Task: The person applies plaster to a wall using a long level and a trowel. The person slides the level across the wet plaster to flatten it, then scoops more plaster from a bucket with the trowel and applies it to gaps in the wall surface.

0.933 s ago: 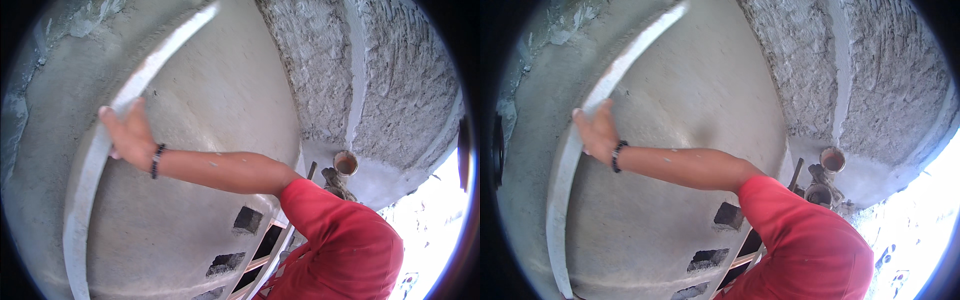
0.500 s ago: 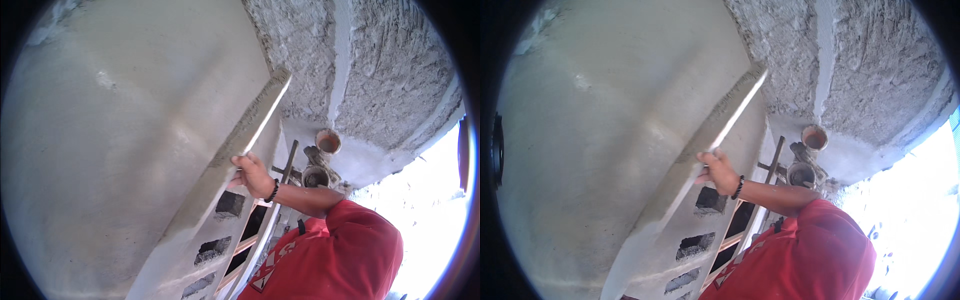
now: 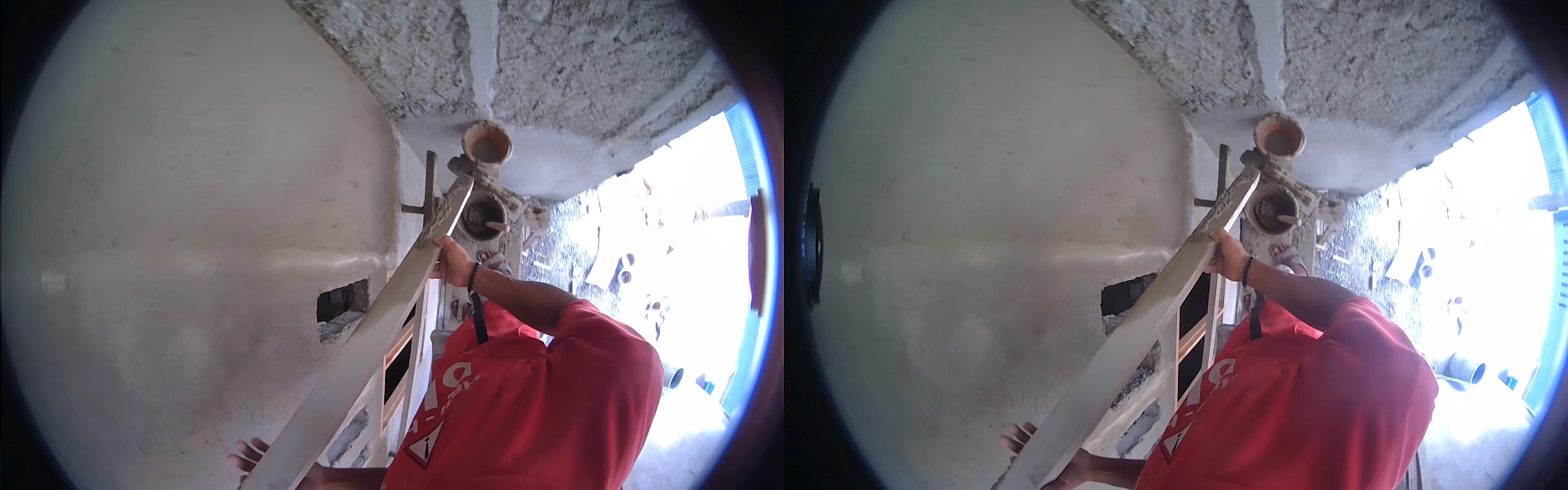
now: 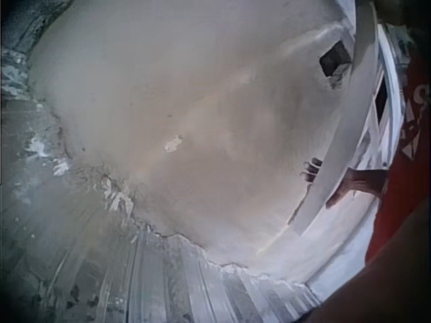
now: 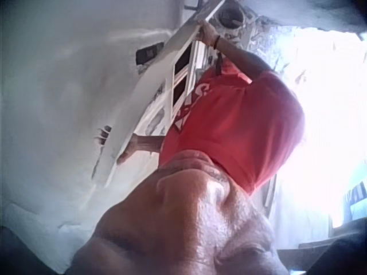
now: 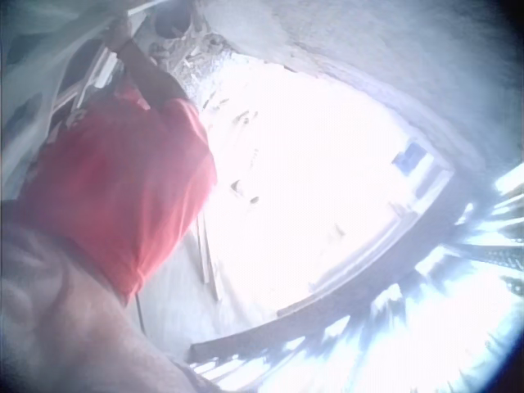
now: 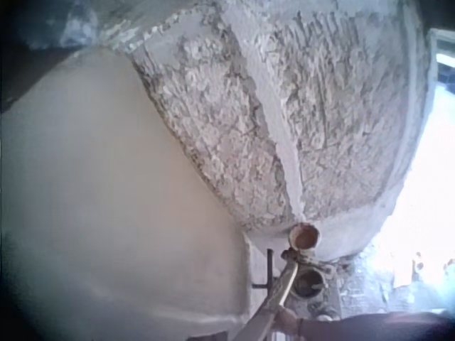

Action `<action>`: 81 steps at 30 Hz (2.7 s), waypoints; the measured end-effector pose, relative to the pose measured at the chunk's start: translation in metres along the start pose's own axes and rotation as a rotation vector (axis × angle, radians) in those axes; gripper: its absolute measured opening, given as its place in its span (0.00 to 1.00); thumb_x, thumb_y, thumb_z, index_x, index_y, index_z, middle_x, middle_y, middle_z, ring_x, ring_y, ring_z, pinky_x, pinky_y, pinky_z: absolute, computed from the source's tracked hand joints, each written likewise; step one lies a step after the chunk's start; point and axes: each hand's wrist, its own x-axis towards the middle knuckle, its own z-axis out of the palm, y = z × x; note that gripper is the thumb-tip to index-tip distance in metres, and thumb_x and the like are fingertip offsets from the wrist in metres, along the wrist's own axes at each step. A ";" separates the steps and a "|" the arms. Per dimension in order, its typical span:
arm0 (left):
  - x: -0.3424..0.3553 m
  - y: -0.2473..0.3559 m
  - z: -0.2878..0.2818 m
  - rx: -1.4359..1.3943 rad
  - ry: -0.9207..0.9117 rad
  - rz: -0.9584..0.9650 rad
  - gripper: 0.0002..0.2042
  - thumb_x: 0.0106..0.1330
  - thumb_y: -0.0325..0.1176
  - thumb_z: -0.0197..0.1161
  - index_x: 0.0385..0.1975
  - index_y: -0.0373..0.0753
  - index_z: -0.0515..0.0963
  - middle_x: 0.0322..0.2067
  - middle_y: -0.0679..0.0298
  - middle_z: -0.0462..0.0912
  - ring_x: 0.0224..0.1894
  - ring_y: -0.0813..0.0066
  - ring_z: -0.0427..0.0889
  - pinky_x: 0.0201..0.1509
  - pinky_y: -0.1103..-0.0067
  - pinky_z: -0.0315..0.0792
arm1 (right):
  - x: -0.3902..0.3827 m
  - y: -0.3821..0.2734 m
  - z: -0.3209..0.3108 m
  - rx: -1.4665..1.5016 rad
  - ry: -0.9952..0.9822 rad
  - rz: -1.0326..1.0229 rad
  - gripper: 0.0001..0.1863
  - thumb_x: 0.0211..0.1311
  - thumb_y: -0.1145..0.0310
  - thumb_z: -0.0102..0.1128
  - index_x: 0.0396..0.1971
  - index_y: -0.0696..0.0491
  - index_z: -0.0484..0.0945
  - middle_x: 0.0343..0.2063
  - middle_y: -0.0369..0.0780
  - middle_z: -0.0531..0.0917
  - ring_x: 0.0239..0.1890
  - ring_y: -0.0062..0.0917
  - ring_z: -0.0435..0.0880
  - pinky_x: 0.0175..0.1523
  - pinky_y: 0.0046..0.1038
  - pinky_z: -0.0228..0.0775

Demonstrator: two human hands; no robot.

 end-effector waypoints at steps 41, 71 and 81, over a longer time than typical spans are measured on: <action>-0.088 -0.324 0.174 -0.313 -0.656 -0.366 0.34 0.65 0.58 0.52 0.64 0.41 0.57 0.43 0.51 0.71 0.41 0.54 0.71 0.51 0.53 0.61 | 0.300 -0.047 -0.588 -2.072 0.738 0.252 0.16 0.61 0.58 0.52 0.46 0.46 0.80 0.44 0.43 0.82 0.49 0.36 0.81 0.46 0.40 0.76; -0.124 -0.293 0.220 -0.134 -0.890 -0.401 0.34 0.60 0.59 0.56 0.59 0.41 0.63 0.39 0.57 0.69 0.39 0.58 0.69 0.49 0.63 0.61 | -0.045 -0.010 -0.168 -1.432 0.394 -0.558 0.25 0.48 0.76 0.57 0.50 0.54 0.69 0.23 0.43 0.76 0.27 0.40 0.80 0.34 0.39 0.71; -0.068 -0.265 0.218 -0.362 -0.575 -0.389 0.33 0.60 0.63 0.52 0.57 0.44 0.66 0.39 0.61 0.69 0.39 0.60 0.66 0.52 0.64 0.59 | 0.169 0.016 -0.391 -1.498 0.820 0.140 0.25 0.50 0.64 0.58 0.52 0.45 0.70 0.34 0.52 0.83 0.40 0.47 0.82 0.49 0.43 0.72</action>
